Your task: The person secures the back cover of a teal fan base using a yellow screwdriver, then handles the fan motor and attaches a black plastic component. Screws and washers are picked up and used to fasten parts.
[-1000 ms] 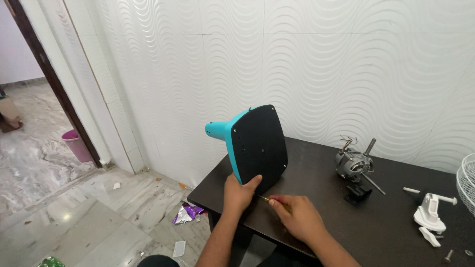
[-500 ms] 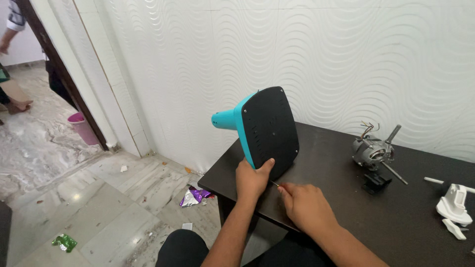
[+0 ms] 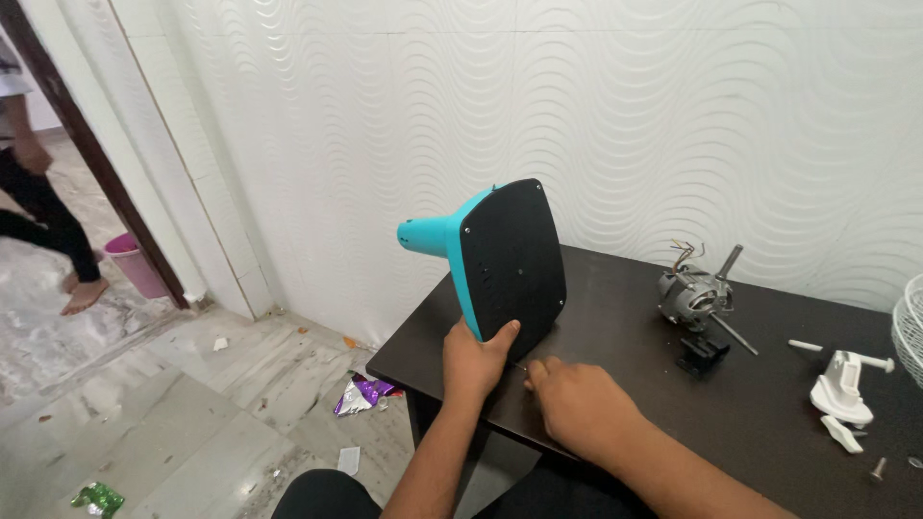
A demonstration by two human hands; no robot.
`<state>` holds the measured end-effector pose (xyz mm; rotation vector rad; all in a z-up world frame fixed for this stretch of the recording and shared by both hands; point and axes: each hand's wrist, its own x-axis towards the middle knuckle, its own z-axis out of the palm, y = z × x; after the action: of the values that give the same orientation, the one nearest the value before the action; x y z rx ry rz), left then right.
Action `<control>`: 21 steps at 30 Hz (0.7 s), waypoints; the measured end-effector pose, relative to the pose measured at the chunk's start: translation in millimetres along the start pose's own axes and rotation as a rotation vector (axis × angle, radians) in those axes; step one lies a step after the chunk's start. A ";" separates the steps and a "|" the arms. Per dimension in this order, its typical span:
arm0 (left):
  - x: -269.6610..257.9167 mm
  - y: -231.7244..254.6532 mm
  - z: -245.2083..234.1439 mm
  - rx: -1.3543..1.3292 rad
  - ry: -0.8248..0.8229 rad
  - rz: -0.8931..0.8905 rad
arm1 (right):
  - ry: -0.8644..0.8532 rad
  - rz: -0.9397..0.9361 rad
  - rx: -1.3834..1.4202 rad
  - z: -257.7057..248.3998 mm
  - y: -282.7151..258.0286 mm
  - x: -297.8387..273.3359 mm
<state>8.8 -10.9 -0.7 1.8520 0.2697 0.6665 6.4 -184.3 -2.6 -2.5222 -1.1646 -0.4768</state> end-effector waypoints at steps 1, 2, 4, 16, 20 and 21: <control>-0.4 -0.2 0.9 -0.004 -0.010 -0.010 | -0.054 -0.047 -0.078 -2.3 0.6 -2.0; -0.4 0.6 1.4 -0.007 -0.021 -0.020 | -0.108 -0.094 -0.155 -5.0 0.1 -2.6; 0.1 2.9 1.8 -0.054 -0.022 0.014 | -0.183 -0.031 -0.156 -8.1 -3.3 0.8; 2.6 7.6 -5.9 -0.044 -0.037 -0.031 | -0.239 0.824 1.155 26.9 0.7 28.7; 1.4 6.7 -7.7 -0.141 -0.063 -0.041 | -0.341 1.092 1.595 17.2 4.3 27.9; -0.5 5.2 -9.1 -0.157 -0.079 -0.054 | -0.350 1.051 1.509 13.0 3.3 26.8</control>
<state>2.5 -5.9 6.1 1.7108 0.2090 0.5596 27.5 -163.1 -3.3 -1.4107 0.0555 0.8323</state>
